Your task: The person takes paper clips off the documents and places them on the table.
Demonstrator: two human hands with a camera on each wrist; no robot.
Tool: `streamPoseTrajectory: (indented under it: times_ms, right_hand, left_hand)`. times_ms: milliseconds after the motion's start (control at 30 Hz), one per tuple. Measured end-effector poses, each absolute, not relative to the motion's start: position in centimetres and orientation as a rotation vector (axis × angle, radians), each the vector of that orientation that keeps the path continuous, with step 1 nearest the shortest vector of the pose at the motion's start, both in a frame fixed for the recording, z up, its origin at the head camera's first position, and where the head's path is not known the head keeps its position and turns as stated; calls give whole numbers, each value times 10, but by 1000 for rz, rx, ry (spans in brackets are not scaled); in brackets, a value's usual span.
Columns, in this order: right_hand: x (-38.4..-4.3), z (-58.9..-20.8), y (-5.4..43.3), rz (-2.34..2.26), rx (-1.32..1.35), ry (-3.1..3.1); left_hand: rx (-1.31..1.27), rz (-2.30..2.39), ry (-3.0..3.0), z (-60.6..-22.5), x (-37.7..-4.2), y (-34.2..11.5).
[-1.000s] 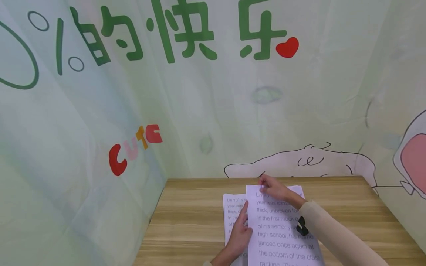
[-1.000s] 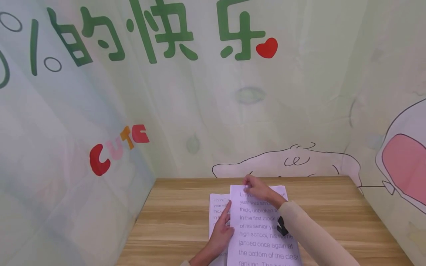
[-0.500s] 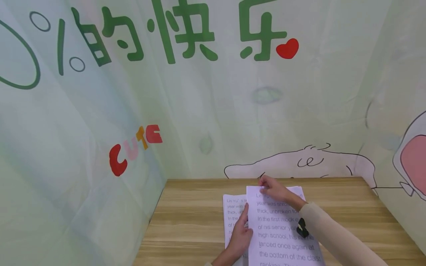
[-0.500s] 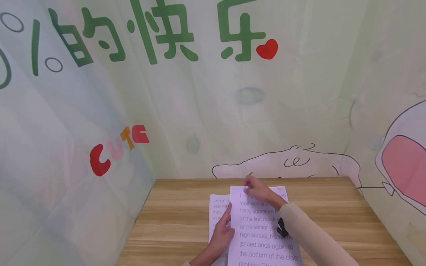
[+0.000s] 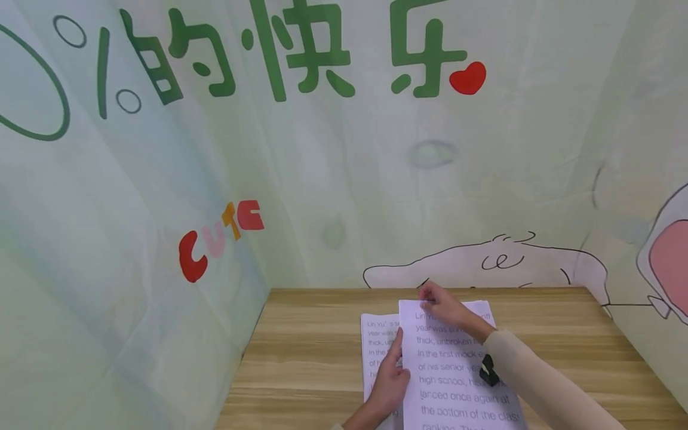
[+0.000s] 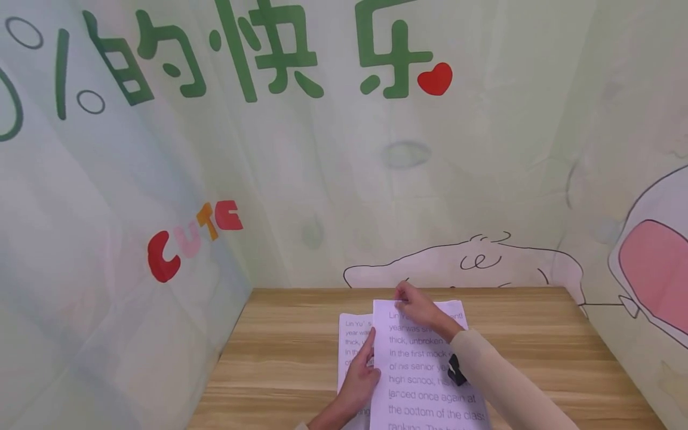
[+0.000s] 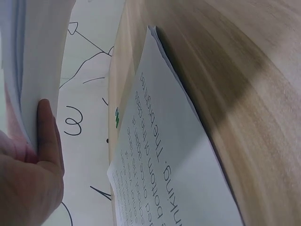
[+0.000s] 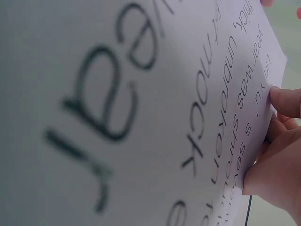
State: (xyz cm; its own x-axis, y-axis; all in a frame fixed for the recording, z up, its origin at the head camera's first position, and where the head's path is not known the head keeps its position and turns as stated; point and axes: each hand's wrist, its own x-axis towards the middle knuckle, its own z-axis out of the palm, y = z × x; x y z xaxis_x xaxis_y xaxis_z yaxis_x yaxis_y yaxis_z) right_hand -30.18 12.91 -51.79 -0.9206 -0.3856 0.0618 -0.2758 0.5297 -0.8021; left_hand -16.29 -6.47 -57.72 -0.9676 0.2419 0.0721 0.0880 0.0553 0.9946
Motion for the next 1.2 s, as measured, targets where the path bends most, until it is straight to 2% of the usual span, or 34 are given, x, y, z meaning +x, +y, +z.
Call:
streamPoseTrajectory:
  times_ms: [1200]
  right_hand:
    - [-309,-509,151,-1447,-487,2686]
  left_hand:
    - [282,2064,2196,-578,-155,-61]
